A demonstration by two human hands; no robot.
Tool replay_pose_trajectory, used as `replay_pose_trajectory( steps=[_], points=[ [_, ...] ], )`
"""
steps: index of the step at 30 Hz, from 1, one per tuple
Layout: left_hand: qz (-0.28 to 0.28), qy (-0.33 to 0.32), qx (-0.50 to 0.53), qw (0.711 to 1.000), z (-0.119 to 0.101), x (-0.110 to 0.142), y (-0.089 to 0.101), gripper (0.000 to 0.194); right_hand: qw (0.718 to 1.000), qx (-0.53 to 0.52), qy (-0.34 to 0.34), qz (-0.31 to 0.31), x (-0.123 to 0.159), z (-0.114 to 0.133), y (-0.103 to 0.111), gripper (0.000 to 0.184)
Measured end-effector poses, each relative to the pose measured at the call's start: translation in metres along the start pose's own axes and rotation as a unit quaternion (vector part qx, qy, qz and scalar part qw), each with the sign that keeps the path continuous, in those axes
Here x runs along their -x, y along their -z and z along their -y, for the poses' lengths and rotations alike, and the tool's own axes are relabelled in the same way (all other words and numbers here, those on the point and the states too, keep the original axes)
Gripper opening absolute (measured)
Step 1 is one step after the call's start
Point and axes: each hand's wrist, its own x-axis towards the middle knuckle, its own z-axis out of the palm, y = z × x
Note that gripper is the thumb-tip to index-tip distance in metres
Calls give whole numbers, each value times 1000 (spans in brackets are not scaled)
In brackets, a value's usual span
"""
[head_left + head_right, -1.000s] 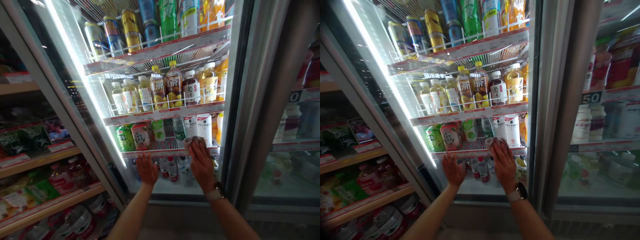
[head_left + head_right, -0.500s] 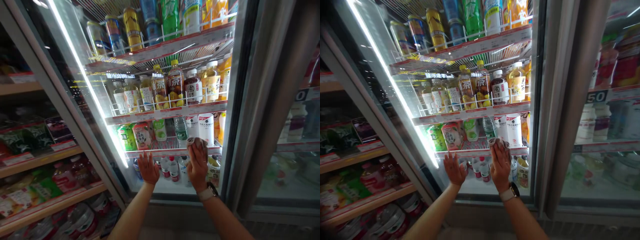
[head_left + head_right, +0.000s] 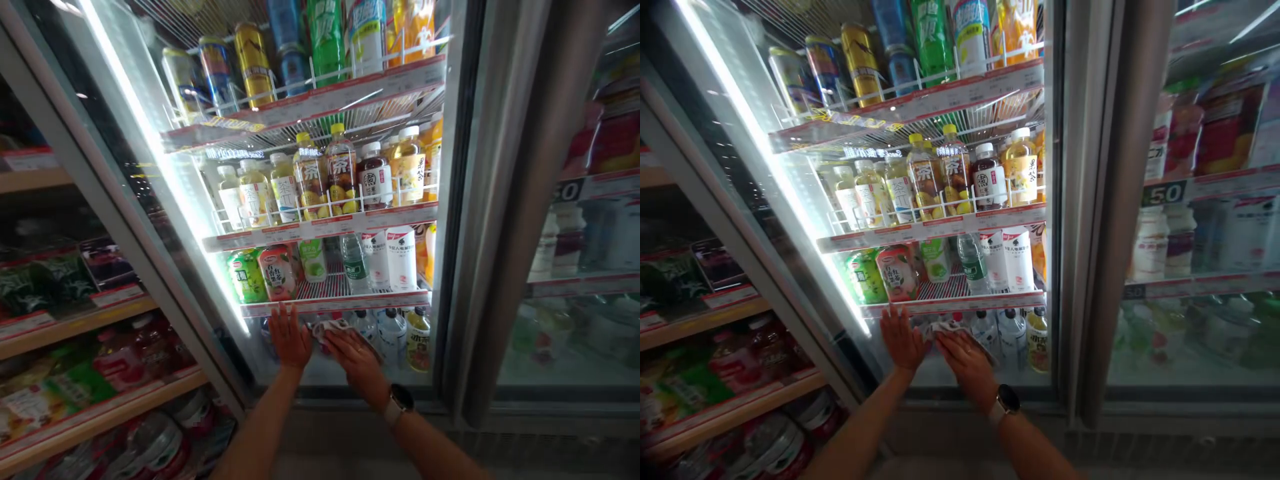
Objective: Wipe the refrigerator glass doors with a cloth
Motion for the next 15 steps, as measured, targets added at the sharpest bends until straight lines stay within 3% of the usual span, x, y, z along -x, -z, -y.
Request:
replay_pose_trajectory(
  steps=[3, 8, 11, 15],
  points=[
    [-6, -5, 6, 1000, 0, -1, 0, 60, 998, -16, 31, 42, 8, 1, -3, 58],
    [-17, -20, 2, 1000, 1, -4, 0, 61, 998, -7, 53, 46, 6, -5, 0, 46],
    [-25, -29, -7, 999, 0, -5, 1, 62, 998, 18, 52, 27, -4, -11, 12, 41],
    [-21, -31, -9, 999, -1, -7, 2, 62, 997, 66, -14, -37, -24, -25, 42, 48]
  ],
)
